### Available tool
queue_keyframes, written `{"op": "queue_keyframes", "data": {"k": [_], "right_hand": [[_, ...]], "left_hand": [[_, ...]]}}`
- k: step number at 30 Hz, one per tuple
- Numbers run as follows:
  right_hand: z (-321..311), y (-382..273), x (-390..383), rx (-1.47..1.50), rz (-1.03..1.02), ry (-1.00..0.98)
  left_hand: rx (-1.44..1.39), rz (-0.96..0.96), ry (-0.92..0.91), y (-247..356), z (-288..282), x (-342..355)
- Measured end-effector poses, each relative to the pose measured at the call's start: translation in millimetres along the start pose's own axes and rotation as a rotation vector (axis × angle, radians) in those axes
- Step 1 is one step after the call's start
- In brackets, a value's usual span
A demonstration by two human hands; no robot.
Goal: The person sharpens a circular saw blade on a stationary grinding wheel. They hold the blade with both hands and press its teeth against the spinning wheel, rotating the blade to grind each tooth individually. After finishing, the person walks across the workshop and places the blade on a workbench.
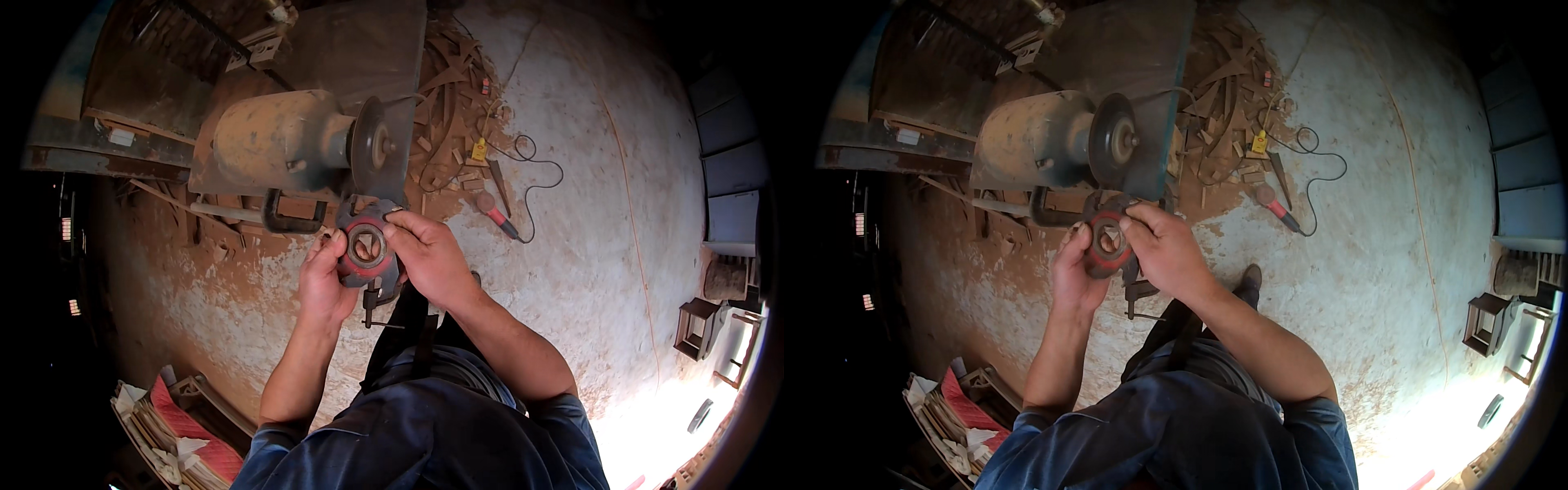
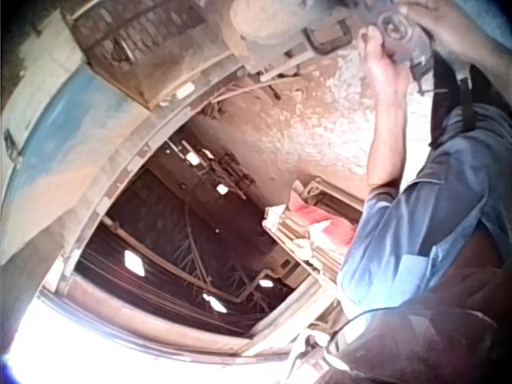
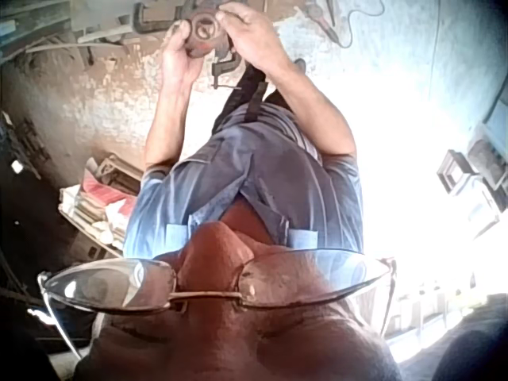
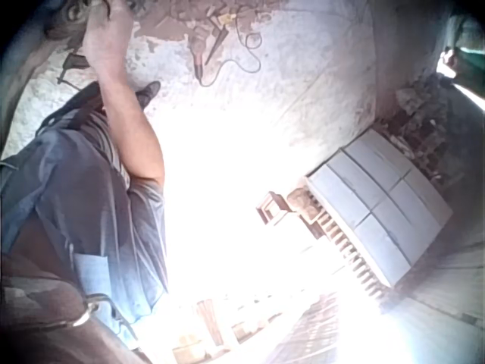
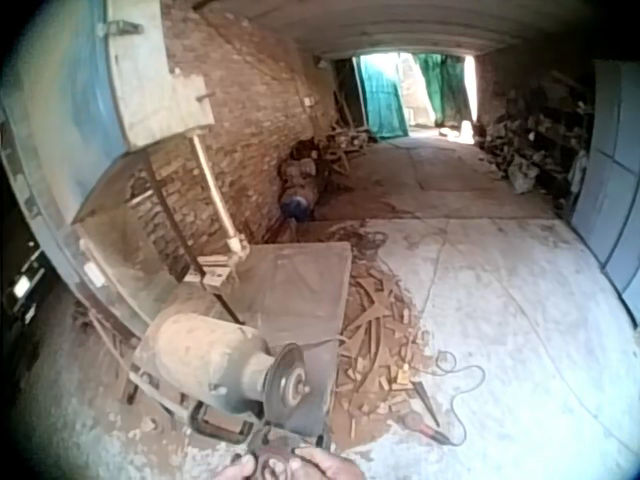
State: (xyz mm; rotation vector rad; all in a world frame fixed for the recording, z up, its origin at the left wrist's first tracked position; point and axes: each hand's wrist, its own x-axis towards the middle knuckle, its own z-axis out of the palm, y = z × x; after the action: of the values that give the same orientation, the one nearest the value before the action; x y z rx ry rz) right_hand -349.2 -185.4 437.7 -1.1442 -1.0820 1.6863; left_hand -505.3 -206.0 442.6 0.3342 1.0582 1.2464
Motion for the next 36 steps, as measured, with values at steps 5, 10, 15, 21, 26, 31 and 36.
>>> {"op": "queue_keyframes", "data": {"k": [5,10,15,21,26,31,36], "right_hand": [[-1.1,0.1,5.4,-0.016,0.03,0.054],[-4.1,1.2,8.8,-0.041,0.029,0.056],[-7.6,1.8,11.0,-0.057,0.016,0.06],[-9.3,-1.4,11.2,-0.083,0.013,0.062],[-10.0,-2.9,11.0,-0.087,0.012,0.06],[-9.5,-1.9,10.4,-0.104,0.011,0.062],[-9.1,0.5,10.4,-0.067,-0.03,0.059]], "left_hand": [[0.022,0.034,0.013,-0.4,-0.1,3.5],[0.019,0.056,0.013,-2.9,-0.5,7.2],[0.025,0.064,0.054,-1.8,9.4,5.7],[0.041,0.059,0.042,-2.1,9.2,4.9],[0.05,0.066,0.053,-3.8,8.1,5.8],[0.056,0.068,0.045,-3.8,5.3,6.6],[0.03,0.059,0.031,-3.3,7.1,5.9]]}}
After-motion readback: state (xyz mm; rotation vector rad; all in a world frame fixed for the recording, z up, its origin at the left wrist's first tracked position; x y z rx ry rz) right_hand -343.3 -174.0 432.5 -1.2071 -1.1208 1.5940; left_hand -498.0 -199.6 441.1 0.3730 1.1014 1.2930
